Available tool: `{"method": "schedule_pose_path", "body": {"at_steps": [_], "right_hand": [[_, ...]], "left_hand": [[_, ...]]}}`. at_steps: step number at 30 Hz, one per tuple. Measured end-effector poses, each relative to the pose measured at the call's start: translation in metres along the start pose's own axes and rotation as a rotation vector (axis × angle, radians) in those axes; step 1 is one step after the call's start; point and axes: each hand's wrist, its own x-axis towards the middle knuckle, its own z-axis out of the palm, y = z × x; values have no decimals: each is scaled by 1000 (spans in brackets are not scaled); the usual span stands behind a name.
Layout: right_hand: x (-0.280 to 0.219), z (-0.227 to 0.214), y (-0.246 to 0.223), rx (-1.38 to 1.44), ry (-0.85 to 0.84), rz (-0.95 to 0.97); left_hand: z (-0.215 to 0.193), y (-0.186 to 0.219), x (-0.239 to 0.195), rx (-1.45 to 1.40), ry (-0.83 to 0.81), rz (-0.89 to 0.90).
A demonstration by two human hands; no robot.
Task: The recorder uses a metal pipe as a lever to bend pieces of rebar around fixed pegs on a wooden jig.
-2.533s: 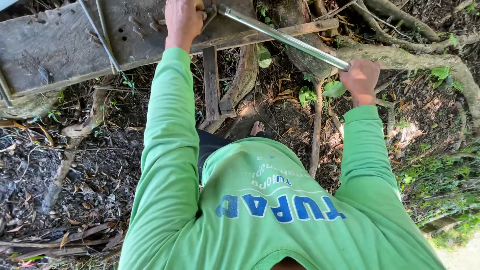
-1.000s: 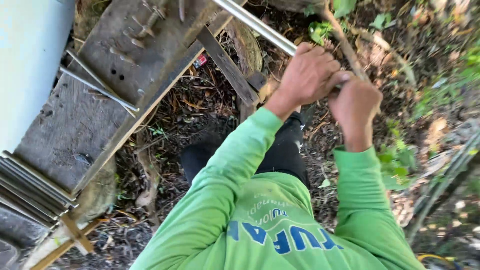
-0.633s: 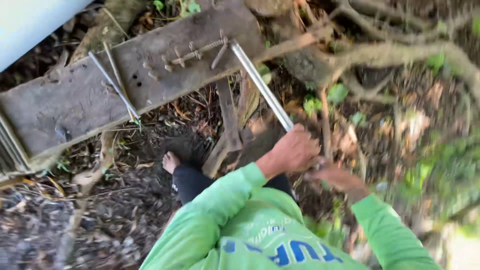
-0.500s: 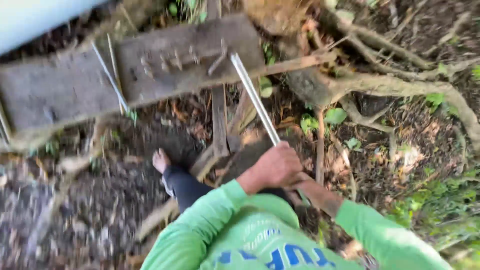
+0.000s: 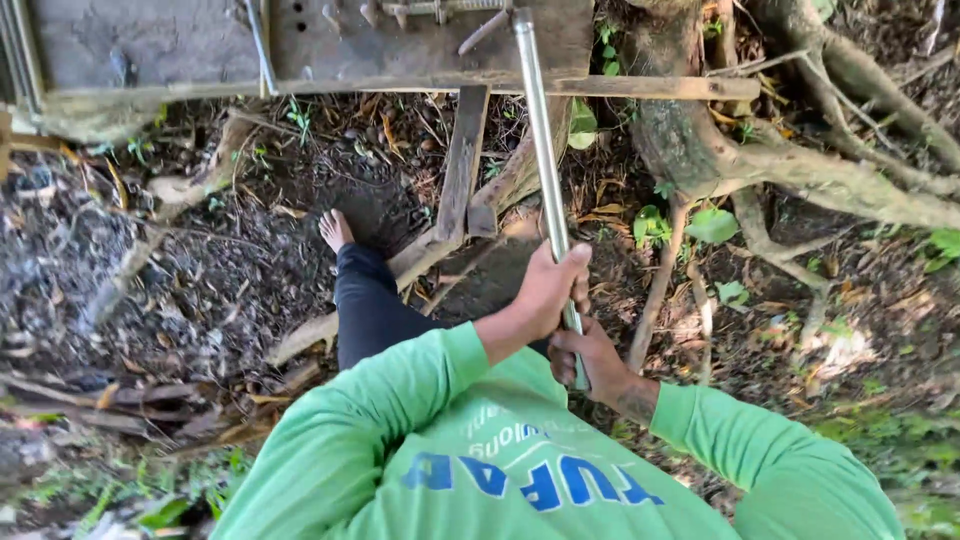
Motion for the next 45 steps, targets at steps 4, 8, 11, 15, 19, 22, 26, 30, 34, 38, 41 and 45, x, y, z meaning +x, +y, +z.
{"method": "schedule_pose_path", "body": {"at_steps": [4,8,11,15,19,22,26,30,34,38,41,45], "right_hand": [[3,4,32,138,13,16],[20,56,63,449,-45,104],[58,61,112,304,-72,-69],[57,106,189,266,77,-182],[100,174,172,369,111,-358],[128,201,185,432,128,-306],[187,235,230,333,176,-429],[217,267,222,376,185,-506],[206,252,209,345,233,-520],[163,229,187,228,250,-369],[144,190,189,198,171,-314],[79,134,182,238,81,-221]], "left_hand": [[-16,5,-11,68,-67,-5],[-50,30,-50,225,-144,-6],[-67,61,-51,329,-178,-78],[-100,72,-70,307,-226,-225],[-139,109,-62,419,-361,-203],[-165,138,-60,471,-450,-251],[-192,183,-52,480,-599,-350],[-210,204,-44,484,-646,-397],[-205,186,-43,452,-628,-309],[-194,147,-61,435,-467,-230],[-182,115,-65,427,-330,-225],[-152,54,-76,344,-193,-183]]}}
